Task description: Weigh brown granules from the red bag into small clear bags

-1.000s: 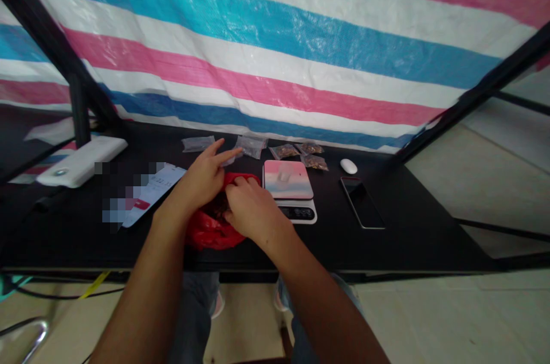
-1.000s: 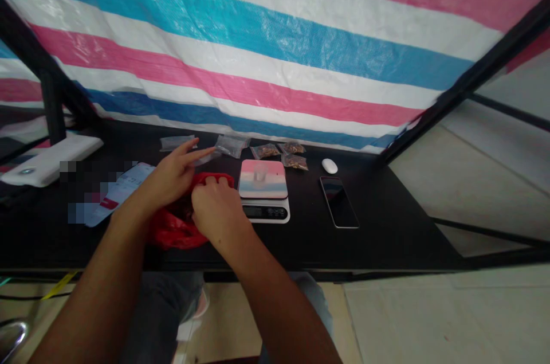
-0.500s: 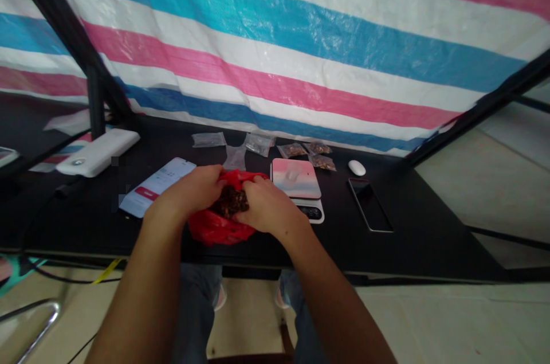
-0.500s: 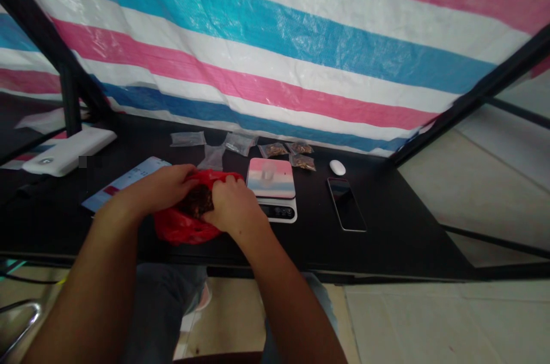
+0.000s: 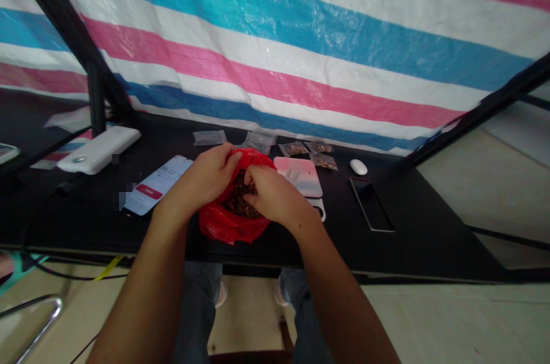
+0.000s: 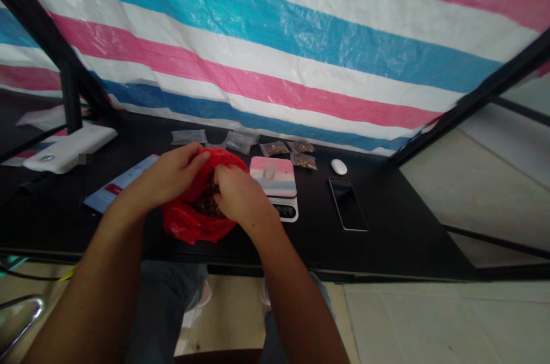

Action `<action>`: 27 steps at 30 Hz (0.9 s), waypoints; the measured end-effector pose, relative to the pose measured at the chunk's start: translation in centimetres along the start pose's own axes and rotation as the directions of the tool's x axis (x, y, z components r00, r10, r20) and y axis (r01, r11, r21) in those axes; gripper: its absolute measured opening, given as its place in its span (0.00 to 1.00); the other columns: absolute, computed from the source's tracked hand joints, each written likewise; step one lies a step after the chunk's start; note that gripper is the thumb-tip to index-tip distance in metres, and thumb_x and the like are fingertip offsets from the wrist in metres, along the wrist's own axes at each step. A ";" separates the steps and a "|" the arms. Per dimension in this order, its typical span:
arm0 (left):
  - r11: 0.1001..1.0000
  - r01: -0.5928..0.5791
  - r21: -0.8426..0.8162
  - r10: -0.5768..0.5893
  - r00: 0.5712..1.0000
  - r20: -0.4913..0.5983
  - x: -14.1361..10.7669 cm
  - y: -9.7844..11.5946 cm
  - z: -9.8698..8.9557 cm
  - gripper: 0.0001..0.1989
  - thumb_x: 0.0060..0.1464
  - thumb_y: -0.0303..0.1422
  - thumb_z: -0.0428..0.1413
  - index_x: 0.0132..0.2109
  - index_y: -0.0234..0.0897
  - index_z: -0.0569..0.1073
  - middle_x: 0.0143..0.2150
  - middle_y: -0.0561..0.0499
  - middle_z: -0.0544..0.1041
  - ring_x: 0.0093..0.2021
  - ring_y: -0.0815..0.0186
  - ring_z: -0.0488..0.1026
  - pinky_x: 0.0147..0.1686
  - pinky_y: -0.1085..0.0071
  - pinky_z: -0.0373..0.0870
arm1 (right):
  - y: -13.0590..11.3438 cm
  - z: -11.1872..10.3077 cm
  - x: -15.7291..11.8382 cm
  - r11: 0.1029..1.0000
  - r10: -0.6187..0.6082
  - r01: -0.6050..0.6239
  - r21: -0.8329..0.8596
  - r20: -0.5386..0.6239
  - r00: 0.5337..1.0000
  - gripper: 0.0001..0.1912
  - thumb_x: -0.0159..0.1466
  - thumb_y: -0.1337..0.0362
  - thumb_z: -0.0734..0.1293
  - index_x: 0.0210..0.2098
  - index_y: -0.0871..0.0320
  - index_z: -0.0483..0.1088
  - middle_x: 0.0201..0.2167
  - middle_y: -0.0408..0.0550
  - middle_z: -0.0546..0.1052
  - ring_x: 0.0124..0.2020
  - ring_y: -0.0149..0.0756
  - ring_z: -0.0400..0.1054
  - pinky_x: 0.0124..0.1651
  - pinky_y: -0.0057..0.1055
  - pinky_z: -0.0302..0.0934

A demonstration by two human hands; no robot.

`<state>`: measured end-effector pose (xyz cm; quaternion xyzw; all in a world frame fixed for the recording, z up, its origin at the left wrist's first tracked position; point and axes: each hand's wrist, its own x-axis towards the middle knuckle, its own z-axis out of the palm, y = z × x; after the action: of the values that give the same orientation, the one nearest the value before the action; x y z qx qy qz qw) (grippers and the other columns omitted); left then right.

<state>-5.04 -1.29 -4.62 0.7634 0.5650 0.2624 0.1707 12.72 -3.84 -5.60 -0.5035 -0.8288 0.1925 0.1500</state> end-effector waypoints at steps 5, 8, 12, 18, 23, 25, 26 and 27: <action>0.994 0.108 -0.011 -0.109 0.993 -0.037 0.0 -0.1 0.2 0.18 0.70 0.47 0.42 0.39 0.43 0.66 0.38 0.47 0.79 0.39 0.53 0.77 0.40 0.62 0.67 | 0.1 0.4 0.3 0.998 -0.055 0.057 0.019 -0.083 0.995 0.19 0.64 0.73 0.73 0.53 0.61 0.70 0.56 0.59 0.75 0.58 0.48 0.70 0.60 0.45 0.66; 0.990 0.135 -0.043 -0.138 0.988 -0.065 0.0 -0.1 -0.1 0.16 0.71 0.47 0.43 0.42 0.43 0.67 0.40 0.46 0.80 0.41 0.52 0.78 0.40 0.62 0.67 | 0.1 0.4 0.5 0.996 -0.073 0.077 0.037 -0.103 0.992 0.24 0.64 0.74 0.72 0.58 0.60 0.68 0.61 0.60 0.73 0.64 0.48 0.66 0.65 0.46 0.63; 0.987 0.151 -0.057 -0.155 0.986 -0.064 0.1 -0.2 -0.2 0.14 0.70 0.45 0.46 0.43 0.42 0.67 0.42 0.46 0.81 0.44 0.52 0.78 0.42 0.62 0.69 | 0.1 0.4 0.6 0.998 -0.053 0.055 0.025 -0.076 0.996 0.23 0.66 0.72 0.72 0.59 0.62 0.69 0.59 0.59 0.76 0.61 0.47 0.70 0.63 0.43 0.63; 0.987 0.127 -0.101 -0.137 0.986 -0.096 0.3 -0.6 -0.1 0.11 0.70 0.42 0.46 0.43 0.42 0.67 0.43 0.47 0.82 0.45 0.54 0.78 0.46 0.62 0.72 | 0.3 0.3 0.6 0.999 -0.008 0.009 -0.046 0.031 0.999 0.08 0.67 0.68 0.71 0.46 0.59 0.77 0.49 0.54 0.80 0.48 0.42 0.74 0.50 0.36 0.65; 0.988 0.100 -0.116 -0.113 0.988 -0.104 0.3 -0.5 0.1 0.11 0.70 0.41 0.47 0.44 0.41 0.69 0.43 0.46 0.81 0.45 0.55 0.78 0.47 0.62 0.72 | 0.2 0.9 0.9 0.995 -0.087 0.086 -0.057 -0.005 0.996 0.18 0.62 0.66 0.75 0.51 0.61 0.75 0.54 0.57 0.77 0.56 0.45 0.71 0.57 0.37 0.64; 0.989 0.096 -0.115 -0.108 0.988 -0.111 0.3 -0.5 0.1 0.11 0.70 0.40 0.47 0.44 0.41 0.69 0.43 0.46 0.81 0.45 0.55 0.78 0.47 0.62 0.72 | 0.2 1.0 0.9 0.992 -0.099 0.101 -0.069 0.035 0.994 0.18 0.62 0.67 0.75 0.51 0.61 0.76 0.55 0.57 0.78 0.57 0.45 0.72 0.58 0.37 0.64; 0.989 0.095 -0.111 -0.107 0.988 -0.115 0.3 -0.6 0.1 0.11 0.70 0.40 0.47 0.44 0.41 0.69 0.43 0.46 0.81 0.46 0.55 0.78 0.47 0.62 0.72 | 0.2 1.0 0.9 0.992 -0.094 0.098 -0.081 0.049 0.994 0.15 0.64 0.68 0.74 0.50 0.60 0.77 0.54 0.56 0.78 0.55 0.45 0.73 0.57 0.37 0.64; 0.990 0.099 -0.101 -0.111 0.987 -0.117 0.3 -0.7 0.2 0.11 0.70 0.40 0.46 0.44 0.40 0.70 0.44 0.46 0.82 0.46 0.54 0.78 0.47 0.62 0.72 | 0.2 0.9 0.9 0.991 -0.086 0.090 -0.094 0.053 0.995 0.13 0.65 0.69 0.72 0.49 0.60 0.77 0.52 0.55 0.79 0.54 0.44 0.74 0.55 0.36 0.65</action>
<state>-5.39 -0.75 -5.04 0.7060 0.6006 0.3262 0.1854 12.11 -3.10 -6.43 -0.4684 -0.8619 0.1576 0.1137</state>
